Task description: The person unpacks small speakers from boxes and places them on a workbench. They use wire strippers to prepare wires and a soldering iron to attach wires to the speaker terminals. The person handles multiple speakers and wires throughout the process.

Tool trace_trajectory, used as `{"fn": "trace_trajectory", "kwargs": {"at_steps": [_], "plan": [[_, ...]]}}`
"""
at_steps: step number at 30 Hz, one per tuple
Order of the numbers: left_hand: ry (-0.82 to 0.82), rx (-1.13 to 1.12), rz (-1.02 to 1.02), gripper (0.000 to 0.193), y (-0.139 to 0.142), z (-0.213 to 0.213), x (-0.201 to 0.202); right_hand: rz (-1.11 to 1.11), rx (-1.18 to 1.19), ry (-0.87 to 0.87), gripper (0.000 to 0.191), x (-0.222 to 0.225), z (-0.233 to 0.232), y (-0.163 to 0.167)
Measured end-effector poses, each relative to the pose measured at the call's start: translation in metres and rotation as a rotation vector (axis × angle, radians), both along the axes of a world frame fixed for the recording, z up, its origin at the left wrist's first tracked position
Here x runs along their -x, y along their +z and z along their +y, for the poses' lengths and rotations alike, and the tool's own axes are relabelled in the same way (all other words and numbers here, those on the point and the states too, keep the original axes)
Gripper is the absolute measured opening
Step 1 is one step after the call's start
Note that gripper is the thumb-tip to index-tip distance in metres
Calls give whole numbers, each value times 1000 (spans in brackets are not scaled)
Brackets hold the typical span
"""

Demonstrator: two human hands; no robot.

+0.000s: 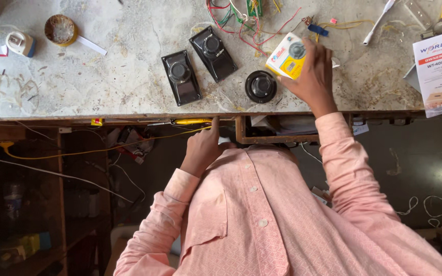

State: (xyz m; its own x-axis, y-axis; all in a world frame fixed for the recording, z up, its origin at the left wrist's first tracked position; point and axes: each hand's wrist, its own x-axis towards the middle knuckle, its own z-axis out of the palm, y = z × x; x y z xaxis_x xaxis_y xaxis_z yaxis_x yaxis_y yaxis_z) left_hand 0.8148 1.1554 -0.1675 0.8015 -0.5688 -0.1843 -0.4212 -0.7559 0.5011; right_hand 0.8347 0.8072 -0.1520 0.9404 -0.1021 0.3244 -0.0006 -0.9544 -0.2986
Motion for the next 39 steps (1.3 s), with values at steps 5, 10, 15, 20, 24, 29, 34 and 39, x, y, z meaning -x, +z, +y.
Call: {"fn": "trace_trajectory", "kwargs": {"at_steps": [5, 10, 15, 20, 24, 29, 34, 39], "plan": [[76, 524, 177, 55, 55, -12, -8, -125, -529, 47, 104, 35, 51, 45], [581, 1377, 1458, 63, 95, -28, -38, -155, -580, 389, 108, 60, 115, 102], [116, 1678, 1578, 88, 107, -22, -37, -120, -58, 441, 105, 63, 129, 136], [111, 1510, 1103, 104, 112, -25, -25, 56, -798, 444, 98, 77, 128, 143], [-76, 1431, 773, 104, 120, -27, -19, 68, -796, 387, 118, 78, 128, 143], [-41, 1434, 720, 107, 127, -33, -21, -5, -757, 408, 123, 70, 137, 142], [31, 1476, 764, 97, 129, -31, -25, -20, -849, 384, 126, 56, 147, 137], [-16, 1348, 383, 87, 139, -25, -31, -89, -858, 220, 107, 67, 152, 131]]}}
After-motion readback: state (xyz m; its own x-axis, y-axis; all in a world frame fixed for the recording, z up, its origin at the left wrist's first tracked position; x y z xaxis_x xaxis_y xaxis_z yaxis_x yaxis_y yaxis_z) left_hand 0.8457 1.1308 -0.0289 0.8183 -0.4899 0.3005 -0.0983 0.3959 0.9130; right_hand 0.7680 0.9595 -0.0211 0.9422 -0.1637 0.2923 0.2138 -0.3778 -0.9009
